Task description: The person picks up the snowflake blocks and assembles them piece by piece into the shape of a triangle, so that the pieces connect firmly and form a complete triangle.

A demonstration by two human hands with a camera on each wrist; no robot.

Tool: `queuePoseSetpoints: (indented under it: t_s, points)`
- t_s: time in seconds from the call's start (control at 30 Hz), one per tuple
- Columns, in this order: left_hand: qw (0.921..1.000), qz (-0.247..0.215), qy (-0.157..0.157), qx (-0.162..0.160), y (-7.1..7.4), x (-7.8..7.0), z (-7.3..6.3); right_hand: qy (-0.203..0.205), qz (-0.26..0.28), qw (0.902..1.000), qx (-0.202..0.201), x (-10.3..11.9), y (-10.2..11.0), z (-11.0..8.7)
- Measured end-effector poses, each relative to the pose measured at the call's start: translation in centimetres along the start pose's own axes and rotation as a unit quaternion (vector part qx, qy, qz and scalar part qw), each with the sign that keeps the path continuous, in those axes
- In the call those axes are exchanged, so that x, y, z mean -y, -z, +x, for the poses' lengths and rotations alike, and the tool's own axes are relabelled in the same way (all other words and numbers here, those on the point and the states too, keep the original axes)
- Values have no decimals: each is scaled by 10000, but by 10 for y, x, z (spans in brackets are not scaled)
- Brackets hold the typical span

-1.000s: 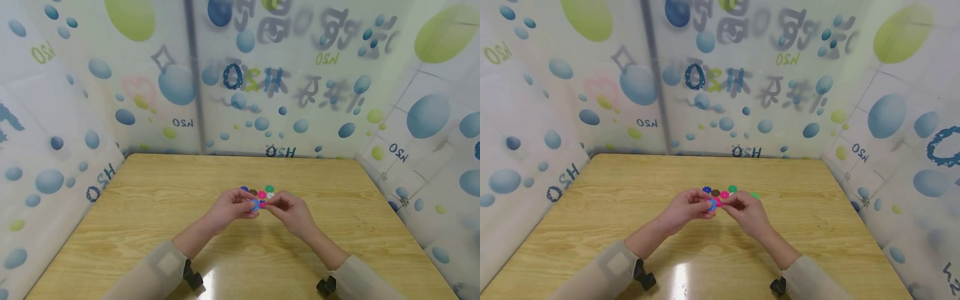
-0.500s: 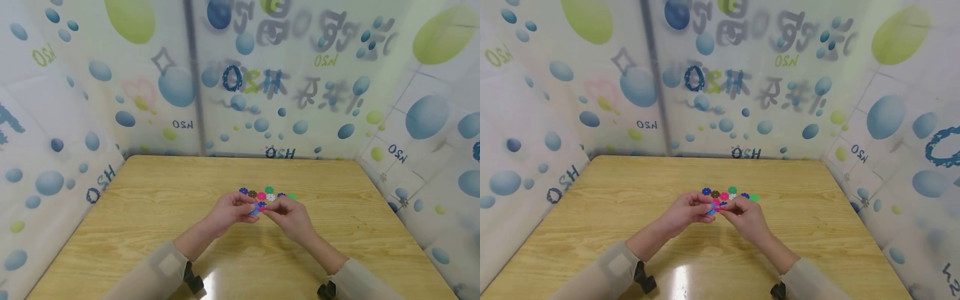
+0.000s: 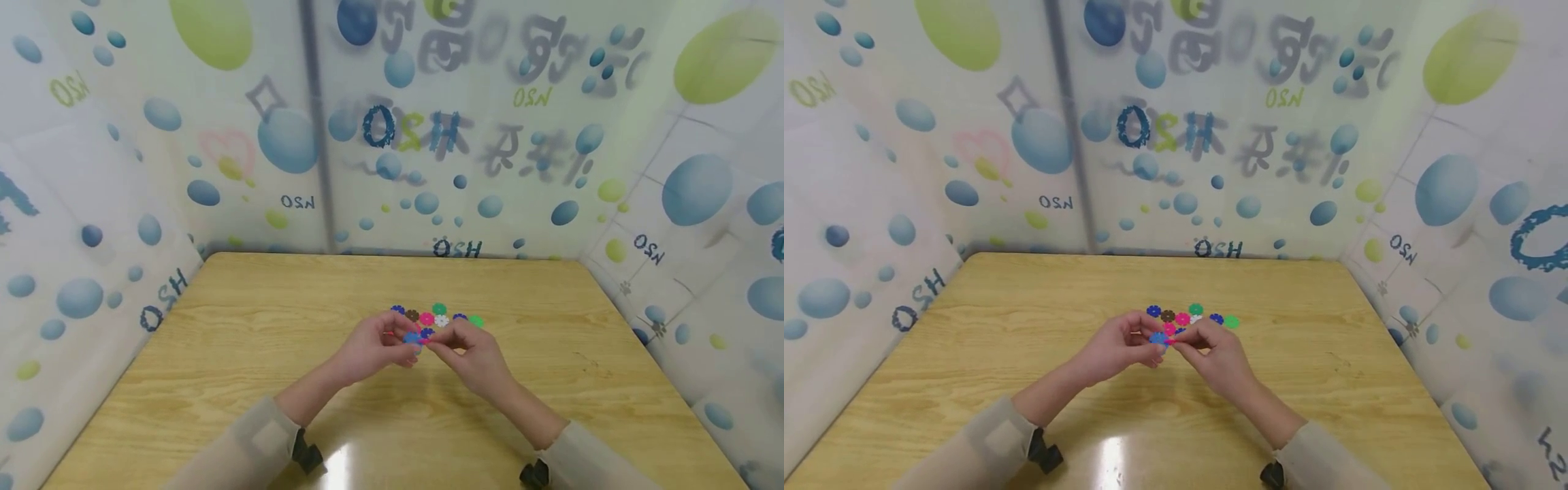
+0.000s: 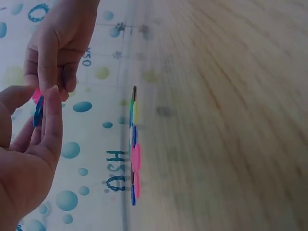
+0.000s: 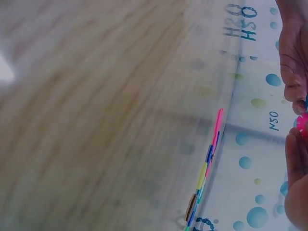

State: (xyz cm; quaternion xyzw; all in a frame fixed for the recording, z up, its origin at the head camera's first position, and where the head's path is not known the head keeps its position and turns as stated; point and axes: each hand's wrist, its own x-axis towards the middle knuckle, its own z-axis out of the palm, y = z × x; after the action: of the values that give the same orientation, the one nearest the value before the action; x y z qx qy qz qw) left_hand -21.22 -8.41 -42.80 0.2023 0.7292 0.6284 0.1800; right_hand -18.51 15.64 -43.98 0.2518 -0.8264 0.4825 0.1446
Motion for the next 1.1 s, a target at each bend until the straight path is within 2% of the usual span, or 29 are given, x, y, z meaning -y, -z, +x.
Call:
queuePoseSetpoints:
  t_s: [0.07,0.13,0.23,0.37,0.67,0.8,0.93,1.1]
  points:
    - [9972,713,-216,-24,2,-2,-1,-56,2,10000,-12,0,0,1]
    - [9906,1316,-355,-117,3,-4,-2,-99,11,9999,-33,-1,0,2]
    - [9837,1742,-375,-244,3,-5,-1,-113,0,9999,-60,-4,1,2]
    - [9809,1875,-435,-292,1,-3,0,-82,-6,9999,-64,-5,1,1]
    - [9727,2164,-818,-188,0,-2,-1,-274,24,9995,153,-4,3,1]
    - [9706,2244,-852,-172,-1,-3,0,-255,28,9995,186,-5,3,1]
    - [9715,2231,-787,-129,-1,-5,-1,-295,-20,9992,280,-5,5,1]
    - [9753,2092,-698,-101,0,-4,-2,-634,-193,9967,466,-8,12,1]
